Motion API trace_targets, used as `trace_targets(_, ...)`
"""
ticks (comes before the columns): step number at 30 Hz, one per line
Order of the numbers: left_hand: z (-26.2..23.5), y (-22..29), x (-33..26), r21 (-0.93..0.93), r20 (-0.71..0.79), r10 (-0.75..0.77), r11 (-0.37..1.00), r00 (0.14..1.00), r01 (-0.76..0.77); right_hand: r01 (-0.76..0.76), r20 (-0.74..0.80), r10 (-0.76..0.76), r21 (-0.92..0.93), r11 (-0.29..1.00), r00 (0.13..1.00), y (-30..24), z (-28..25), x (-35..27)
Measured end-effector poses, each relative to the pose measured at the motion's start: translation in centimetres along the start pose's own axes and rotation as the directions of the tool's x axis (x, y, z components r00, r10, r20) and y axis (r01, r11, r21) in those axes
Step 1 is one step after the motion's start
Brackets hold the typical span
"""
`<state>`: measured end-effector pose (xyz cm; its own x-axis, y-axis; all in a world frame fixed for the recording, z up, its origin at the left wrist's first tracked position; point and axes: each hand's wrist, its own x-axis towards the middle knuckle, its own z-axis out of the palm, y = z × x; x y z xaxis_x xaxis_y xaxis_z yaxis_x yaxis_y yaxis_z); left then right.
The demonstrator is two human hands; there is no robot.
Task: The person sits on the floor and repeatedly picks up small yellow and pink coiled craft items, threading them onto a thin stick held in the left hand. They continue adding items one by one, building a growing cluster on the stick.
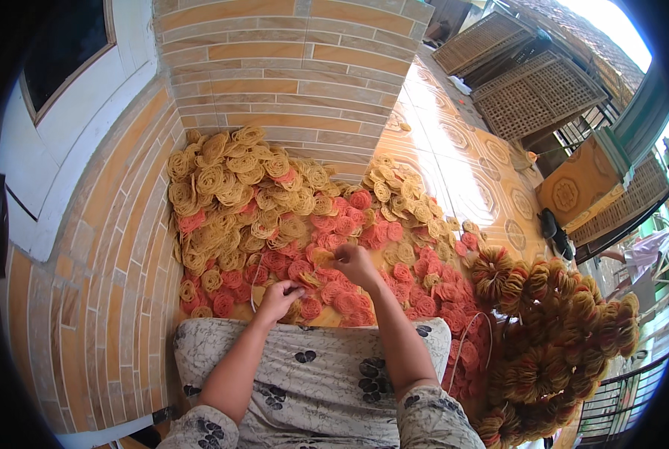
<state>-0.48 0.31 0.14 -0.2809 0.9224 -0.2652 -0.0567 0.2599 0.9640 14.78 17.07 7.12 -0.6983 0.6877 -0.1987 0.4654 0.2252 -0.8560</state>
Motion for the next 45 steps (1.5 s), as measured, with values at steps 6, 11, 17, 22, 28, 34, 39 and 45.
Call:
trace_targets(6,0.1,-0.6,0.4,-0.122,-0.022,0.006,0.993,1.0,-0.008,-0.121,-0.161,0.099,-0.133,0.984,0.982,4.6,-4.4,1.7)
trace_targets(11,0.0,-0.6,0.5,-0.069,0.011,0.001,0.998,1.0,0.0,-0.544,-0.517,0.199,-0.696,0.468,0.832,10.6,-5.5,1.4)
trace_targets(17,0.0,-0.6,0.2,-0.002,0.065,0.037,0.999,0.997,-0.037,-0.187,-0.408,-0.052,-0.522,0.832,0.912,8.8,-2.8,2.1)
trace_targets(22,0.1,0.0,-0.2,-0.004,0.067,0.04,0.999,0.997,-0.04,-0.103,-0.131,0.142,0.266,0.959,0.981,3.9,-1.6,1.3)
trace_targets(28,0.0,0.4,-0.2,-0.049,0.022,0.002,0.999,1.0,-0.001,-0.002,-0.061,0.029,0.397,0.918,0.998,0.6,-0.8,0.5)
trace_targets(34,0.0,-0.2,0.2,-0.139,0.006,0.008,0.99,1.0,-0.007,0.159,0.117,-0.202,0.301,0.94,0.972,0.6,-1.1,0.2)
trace_targets(39,0.2,-0.6,0.2,-0.117,-0.017,-0.001,0.993,1.0,-0.001,-0.144,-0.11,0.123,-0.21,0.967,0.986,4.9,-1.4,2.0)
trace_targets(45,0.0,-0.3,0.0,0.012,0.028,0.019,1.0,0.999,-0.019,-0.238,-0.222,0.173,-0.314,0.919,0.959,9.5,-0.9,2.7)
